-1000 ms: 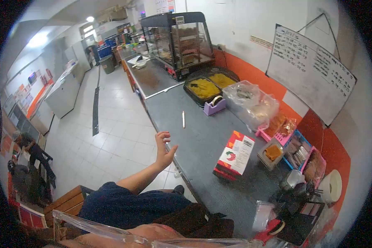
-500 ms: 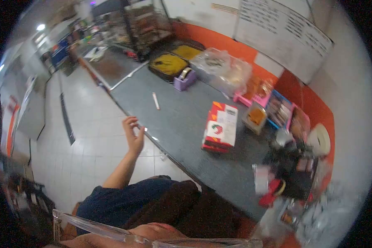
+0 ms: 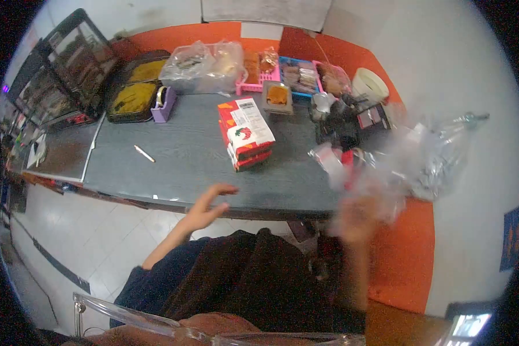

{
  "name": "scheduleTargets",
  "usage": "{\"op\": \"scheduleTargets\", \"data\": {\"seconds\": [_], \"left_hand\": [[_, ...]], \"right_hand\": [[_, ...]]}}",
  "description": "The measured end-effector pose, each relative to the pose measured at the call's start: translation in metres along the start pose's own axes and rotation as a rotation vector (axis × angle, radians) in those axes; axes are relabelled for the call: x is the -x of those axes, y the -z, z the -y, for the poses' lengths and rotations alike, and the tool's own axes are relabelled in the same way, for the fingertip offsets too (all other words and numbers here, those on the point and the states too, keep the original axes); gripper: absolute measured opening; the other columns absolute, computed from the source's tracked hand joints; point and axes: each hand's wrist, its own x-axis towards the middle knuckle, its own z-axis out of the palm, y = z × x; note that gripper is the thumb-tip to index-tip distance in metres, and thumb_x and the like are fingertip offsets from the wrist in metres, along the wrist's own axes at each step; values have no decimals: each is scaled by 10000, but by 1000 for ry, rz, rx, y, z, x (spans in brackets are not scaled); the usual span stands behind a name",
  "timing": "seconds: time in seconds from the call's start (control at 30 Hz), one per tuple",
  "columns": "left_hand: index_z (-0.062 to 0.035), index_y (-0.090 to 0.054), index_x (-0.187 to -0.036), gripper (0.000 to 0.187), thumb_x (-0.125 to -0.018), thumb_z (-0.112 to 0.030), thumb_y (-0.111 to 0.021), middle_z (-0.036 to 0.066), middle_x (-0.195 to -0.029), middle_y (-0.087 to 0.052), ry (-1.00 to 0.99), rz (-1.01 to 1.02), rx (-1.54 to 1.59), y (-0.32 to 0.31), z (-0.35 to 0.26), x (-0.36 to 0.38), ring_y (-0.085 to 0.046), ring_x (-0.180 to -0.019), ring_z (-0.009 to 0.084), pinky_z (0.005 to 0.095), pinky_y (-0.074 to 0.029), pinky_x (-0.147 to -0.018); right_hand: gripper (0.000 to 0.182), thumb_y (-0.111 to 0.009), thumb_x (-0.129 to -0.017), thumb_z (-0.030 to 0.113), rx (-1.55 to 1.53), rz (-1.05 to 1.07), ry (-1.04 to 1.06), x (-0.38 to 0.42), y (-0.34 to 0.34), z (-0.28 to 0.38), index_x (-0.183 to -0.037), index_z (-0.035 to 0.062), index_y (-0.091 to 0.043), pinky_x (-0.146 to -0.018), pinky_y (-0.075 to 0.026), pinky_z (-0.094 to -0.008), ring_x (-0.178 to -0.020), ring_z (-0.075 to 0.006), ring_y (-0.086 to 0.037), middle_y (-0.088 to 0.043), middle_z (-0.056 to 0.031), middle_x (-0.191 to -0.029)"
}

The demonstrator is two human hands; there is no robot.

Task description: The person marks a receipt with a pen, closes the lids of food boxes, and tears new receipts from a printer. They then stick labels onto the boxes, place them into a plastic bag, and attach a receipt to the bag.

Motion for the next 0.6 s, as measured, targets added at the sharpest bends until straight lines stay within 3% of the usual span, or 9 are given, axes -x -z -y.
{"op": "scheduleTargets", "data": {"seconds": [0.03, 0.07, 0.13, 0.2, 0.27, 0.4, 0.53, 0.57, 0.6], "left_hand": [[-29, -482, -1123, 364, -802, -166, -587, 120, -1069, -505, -28, -5, 299, -22, 0, -6, -516, -980, 230, 316, -395, -840], [-25, -466, -1153, 390, -820, -196, -577, 118, -1092, -500, -52, -11, 596, -38, 0, -8, -524, -981, 234, 324, -397, -849], [-23, -488, -1122, 338, -824, -165, -559, 120, -1076, -519, 115, -57, 695, -44, -5, -8, -533, -960, 223, 337, -401, -840], [-22, -509, -1092, 290, -827, -134, -542, 121, -1060, -537, 287, -92, 778, -37, -1, -4, -542, -939, 211, 350, -404, -832], [-42, -566, -1012, 250, -764, -61, -549, 107, -990, -584, 233, 99, 9, -11, 17, 8, -550, -914, 220, 377, -411, -805], [-60, -600, -946, 276, -678, -14, -553, 86, -928, -608, -236, 497, -288, 16, -16, 16, -550, -865, 246, 386, -416, -767], [-94, -603, -976, 348, -637, -25, -562, 59, -937, -609, -375, 617, -279, 37, -46, 20, -551, -844, 256, 379, -414, -776], [-97, -604, -984, 357, -637, -26, -559, 55, -928, -612, -359, 531, -331, 46, -52, 23, -552, -849, 253, 375, -412, -784], [-100, -606, -992, 366, -637, -27, -555, 51, -920, -615, -344, 446, -382, 55, -54, 26, -553, -854, 250, 372, -411, -791]], "right_hand": [[175, -594, -756, 135, 729, 107, 86, 1, -48, 2, -912, 59, -574, -865, -394, -440, -971, -272, -508, -473, -160, -1187], [94, -613, -722, 89, 655, 209, 10, -10, -100, 32, -688, 41, -540, -952, -298, -467, -1048, -342, -465, -372, -226, -1274], [145, -614, -741, 105, 267, 678, -134, 17, -160, 18, -832, 16, -544, -956, -315, -405, -1147, -367, -403, -314, -259, -1300], [259, -605, -772, 152, 220, 657, -10, 31, -179, 18, -994, 36, -541, -923, -341, -416, -1102, -365, -417, -398, -233, -1219], [288, -641, -736, 85, -66, 486, -180, 48, -175, 16, -991, 19, -526, -922, -349, -381, -1145, -346, -397, -306, -245, -1289], [334, -667, -686, 123, 605, 78, -284, 32, -162, 61, -991, 40, -556, -964, -228, -420, -1148, -298, -368, -428, -174, -1230], [469, -670, -674, 280, 434, 619, -37, 63, -153, 14, -1081, 111, -508, -974, -168, -466, -1172, -277, -350, -468, -188, -1179], [448, -655, -715, 310, 402, 585, 23, 68, -154, 8, -1064, 76, -500, -903, -305, -407, -1065, -264, -468, -535, -170, -1068], [448, -655, -715, 310, 413, 568, 20, 67, -156, 16, -1064, 76, -500, -903, -305, -407, -1065, -264, -468, -535, -170, -1068]]}}
